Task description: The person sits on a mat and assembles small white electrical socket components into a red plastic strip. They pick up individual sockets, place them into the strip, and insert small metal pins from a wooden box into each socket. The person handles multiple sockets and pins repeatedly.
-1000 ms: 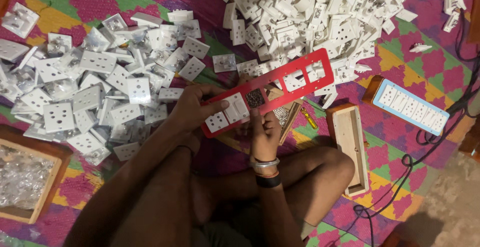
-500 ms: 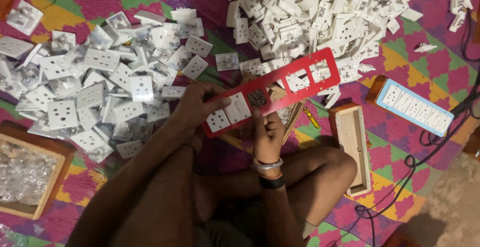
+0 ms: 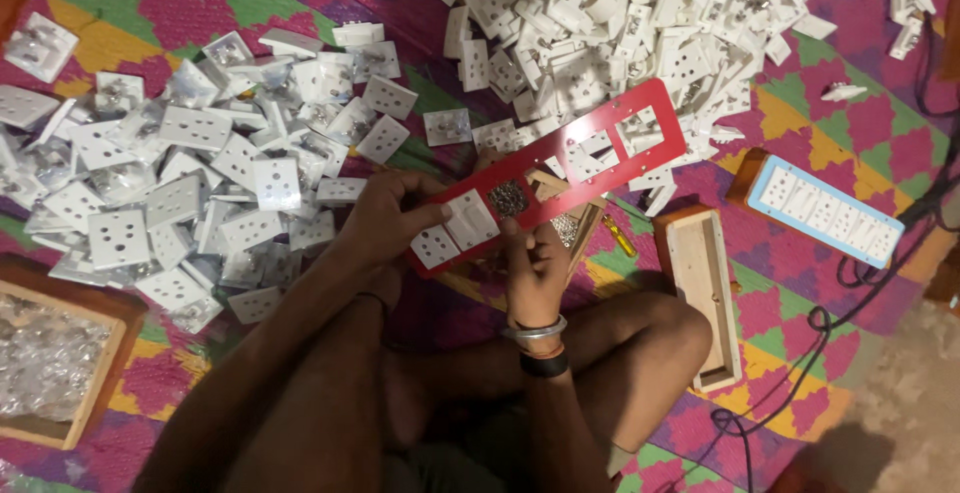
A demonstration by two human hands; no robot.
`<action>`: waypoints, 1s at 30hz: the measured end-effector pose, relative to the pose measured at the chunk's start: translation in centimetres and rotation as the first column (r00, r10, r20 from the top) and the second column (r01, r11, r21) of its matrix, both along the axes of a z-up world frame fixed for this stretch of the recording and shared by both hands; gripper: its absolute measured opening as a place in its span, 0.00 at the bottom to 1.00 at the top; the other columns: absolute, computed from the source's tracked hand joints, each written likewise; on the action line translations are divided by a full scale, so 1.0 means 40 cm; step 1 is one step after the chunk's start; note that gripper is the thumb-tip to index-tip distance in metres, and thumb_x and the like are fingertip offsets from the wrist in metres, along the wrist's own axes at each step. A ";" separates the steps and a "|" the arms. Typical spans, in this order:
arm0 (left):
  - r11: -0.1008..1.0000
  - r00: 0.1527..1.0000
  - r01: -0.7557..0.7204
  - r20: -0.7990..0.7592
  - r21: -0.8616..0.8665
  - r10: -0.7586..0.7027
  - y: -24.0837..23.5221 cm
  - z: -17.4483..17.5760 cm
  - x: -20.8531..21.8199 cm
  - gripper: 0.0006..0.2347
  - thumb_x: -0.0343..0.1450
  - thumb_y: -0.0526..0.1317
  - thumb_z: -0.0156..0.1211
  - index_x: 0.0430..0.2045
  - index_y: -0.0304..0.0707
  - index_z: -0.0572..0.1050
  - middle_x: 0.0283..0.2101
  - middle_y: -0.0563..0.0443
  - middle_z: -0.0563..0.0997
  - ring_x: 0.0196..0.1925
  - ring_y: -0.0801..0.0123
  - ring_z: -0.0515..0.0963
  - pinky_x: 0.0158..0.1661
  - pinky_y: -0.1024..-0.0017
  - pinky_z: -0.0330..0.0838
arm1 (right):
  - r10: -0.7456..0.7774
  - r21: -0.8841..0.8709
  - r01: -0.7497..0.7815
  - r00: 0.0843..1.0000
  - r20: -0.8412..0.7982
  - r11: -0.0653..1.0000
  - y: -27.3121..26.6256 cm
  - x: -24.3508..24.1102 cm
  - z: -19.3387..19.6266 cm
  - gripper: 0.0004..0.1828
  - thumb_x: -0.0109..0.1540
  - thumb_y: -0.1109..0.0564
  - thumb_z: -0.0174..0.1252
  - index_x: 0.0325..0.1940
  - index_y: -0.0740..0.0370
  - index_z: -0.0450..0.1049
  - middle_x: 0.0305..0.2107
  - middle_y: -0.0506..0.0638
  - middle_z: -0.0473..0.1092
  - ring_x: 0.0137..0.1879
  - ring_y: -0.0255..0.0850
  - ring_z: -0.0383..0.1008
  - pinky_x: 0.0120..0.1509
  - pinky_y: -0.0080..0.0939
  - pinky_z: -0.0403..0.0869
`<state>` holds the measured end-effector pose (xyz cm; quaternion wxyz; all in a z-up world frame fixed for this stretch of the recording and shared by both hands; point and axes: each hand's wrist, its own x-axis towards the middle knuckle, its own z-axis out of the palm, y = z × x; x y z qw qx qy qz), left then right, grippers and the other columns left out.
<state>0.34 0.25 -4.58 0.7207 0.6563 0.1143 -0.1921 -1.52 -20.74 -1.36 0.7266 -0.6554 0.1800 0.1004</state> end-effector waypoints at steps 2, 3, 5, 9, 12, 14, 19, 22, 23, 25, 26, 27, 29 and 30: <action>1.000 1.000 -0.017 -0.015 -0.021 0.017 0.002 -0.008 -0.010 0.07 0.68 0.33 0.68 0.35 0.27 0.81 0.33 0.49 0.85 0.33 0.75 0.84 0.35 0.74 0.79 | 0.020 -0.005 -0.020 1.000 0.008 1.000 0.001 -0.006 0.001 0.13 0.68 0.58 0.60 0.33 0.62 0.65 0.21 0.46 0.70 0.23 0.33 0.73 0.27 0.33 0.72; 0.999 1.000 -0.022 -0.015 -0.035 0.022 0.001 -0.013 -0.005 0.07 0.68 0.33 0.68 0.35 0.27 0.81 0.33 0.49 0.85 0.33 0.75 0.83 0.35 0.74 0.79 | 0.027 -0.012 -0.027 0.999 0.020 1.000 -0.001 -0.002 0.000 0.15 0.69 0.58 0.61 0.33 0.62 0.64 0.21 0.46 0.69 0.23 0.33 0.72 0.27 0.33 0.71; 0.995 1.000 0.010 -0.023 -0.101 -0.012 0.006 -0.012 0.005 0.08 0.68 0.33 0.66 0.38 0.29 0.81 0.34 0.51 0.86 0.34 0.77 0.84 0.36 0.75 0.79 | 0.007 0.025 -0.007 1.000 -0.014 1.000 -0.003 0.007 0.003 0.10 0.67 0.58 0.59 0.35 0.62 0.67 0.21 0.46 0.70 0.23 0.34 0.73 0.28 0.33 0.73; 0.988 0.999 0.014 -0.036 -0.152 -0.020 0.010 0.013 0.008 0.10 0.68 0.35 0.65 0.40 0.30 0.82 0.34 0.50 0.86 0.33 0.75 0.84 0.36 0.73 0.79 | 0.038 0.035 -0.037 0.999 -0.004 0.999 -0.012 0.005 0.016 0.11 0.69 0.57 0.59 0.35 0.63 0.67 0.21 0.45 0.69 0.23 0.33 0.71 0.27 0.33 0.72; 0.977 0.988 0.050 0.132 0.206 -0.078 0.007 0.048 0.017 0.09 0.68 0.37 0.68 0.37 0.30 0.81 0.33 0.48 0.86 0.36 0.74 0.84 0.38 0.72 0.78 | 0.032 0.015 -0.032 0.999 -0.010 0.999 -0.011 0.022 0.022 0.10 0.68 0.57 0.60 0.36 0.63 0.68 0.19 0.46 0.69 0.22 0.33 0.71 0.26 0.33 0.71; 0.965 0.987 0.048 0.133 0.260 -0.085 -0.006 0.066 0.000 0.10 0.68 0.38 0.67 0.37 0.31 0.80 0.33 0.47 0.85 0.35 0.72 0.84 0.38 0.71 0.78 | 0.033 0.016 -0.033 0.999 -0.016 0.999 -0.016 0.008 0.023 0.09 0.68 0.57 0.59 0.38 0.64 0.70 0.20 0.46 0.70 0.22 0.32 0.71 0.27 0.33 0.72; 0.935 0.965 0.005 0.245 0.354 -0.098 -0.021 0.100 0.001 0.10 0.69 0.38 0.65 0.40 0.32 0.79 0.36 0.45 0.83 0.37 0.67 0.84 0.39 0.70 0.77 | 0.055 -0.008 -0.055 0.998 -0.016 0.998 -0.022 0.010 0.012 0.08 0.68 0.57 0.58 0.41 0.65 0.71 0.20 0.47 0.71 0.22 0.33 0.71 0.27 0.32 0.70; 0.874 0.944 0.012 0.283 0.486 -0.170 -0.017 0.126 0.014 0.16 0.70 0.41 0.65 0.50 0.36 0.77 0.44 0.43 0.81 0.45 0.58 0.81 0.46 0.62 0.76 | 0.064 0.069 -0.064 0.998 -0.004 0.996 -0.028 0.030 0.014 0.07 0.69 0.57 0.57 0.42 0.65 0.72 0.20 0.47 0.71 0.23 0.32 0.71 0.27 0.31 0.68; 0.812 0.862 -0.038 0.430 0.583 -0.268 -0.015 0.137 0.014 0.20 0.70 0.42 0.65 0.57 0.36 0.74 0.50 0.41 0.78 0.52 0.53 0.78 0.53 0.57 0.74 | 0.051 0.075 -0.050 0.999 -0.011 0.996 -0.032 0.036 0.019 0.08 0.70 0.57 0.56 0.43 0.65 0.72 0.20 0.46 0.71 0.23 0.32 0.70 0.27 0.30 0.68; 0.707 0.676 -0.104 0.571 0.700 -0.466 -0.016 0.155 0.012 0.26 0.71 0.47 0.66 0.64 0.41 0.71 0.61 0.40 0.71 0.61 0.46 0.73 0.60 0.51 0.70 | 0.052 0.066 -0.052 0.999 -0.001 0.996 -0.042 0.048 0.030 0.08 0.71 0.56 0.55 0.43 0.65 0.72 0.21 0.47 0.71 0.23 0.31 0.70 0.27 0.30 0.67; 0.668 0.595 -0.108 0.586 0.736 -0.549 -0.019 0.163 0.010 0.27 0.71 0.51 0.66 0.65 0.47 0.69 0.65 0.40 0.68 0.63 0.45 0.72 0.61 0.50 0.70 | 0.066 0.052 -0.067 0.998 0.016 0.996 -0.047 0.055 0.035 0.09 0.71 0.56 0.54 0.43 0.65 0.72 0.21 0.47 0.72 0.22 0.31 0.70 0.26 0.30 0.67; 0.629 0.503 -0.122 0.594 0.768 -0.628 -0.022 0.170 0.014 0.28 0.71 0.54 0.66 0.66 0.52 0.68 0.70 0.40 0.65 0.65 0.44 0.70 0.62 0.49 0.69 | 0.079 0.038 -0.081 0.996 0.039 0.996 -0.050 0.067 0.041 0.09 0.71 0.55 0.53 0.44 0.65 0.72 0.21 0.47 0.72 0.22 0.32 0.70 0.26 0.30 0.66; 0.620 0.491 -0.100 0.581 0.778 -0.649 -0.031 0.181 0.022 0.31 0.68 0.57 0.64 0.67 0.56 0.66 0.71 0.39 0.63 0.66 0.42 0.70 0.61 0.50 0.69 | 0.087 0.052 -0.091 0.993 0.082 0.994 -0.049 0.086 0.055 0.09 0.71 0.56 0.53 0.45 0.66 0.73 0.22 0.47 0.72 0.22 0.32 0.69 0.26 0.30 0.66; 0.615 0.486 -0.088 0.573 0.784 -0.660 -0.035 0.186 0.025 0.32 0.66 0.58 0.64 0.67 0.58 0.66 0.72 0.38 0.62 0.66 0.41 0.71 0.60 0.50 0.69 | 0.091 0.060 -0.098 0.991 0.102 0.993 -0.047 0.094 0.062 0.09 0.71 0.56 0.53 0.46 0.66 0.73 0.22 0.47 0.73 0.22 0.32 0.69 0.26 0.30 0.66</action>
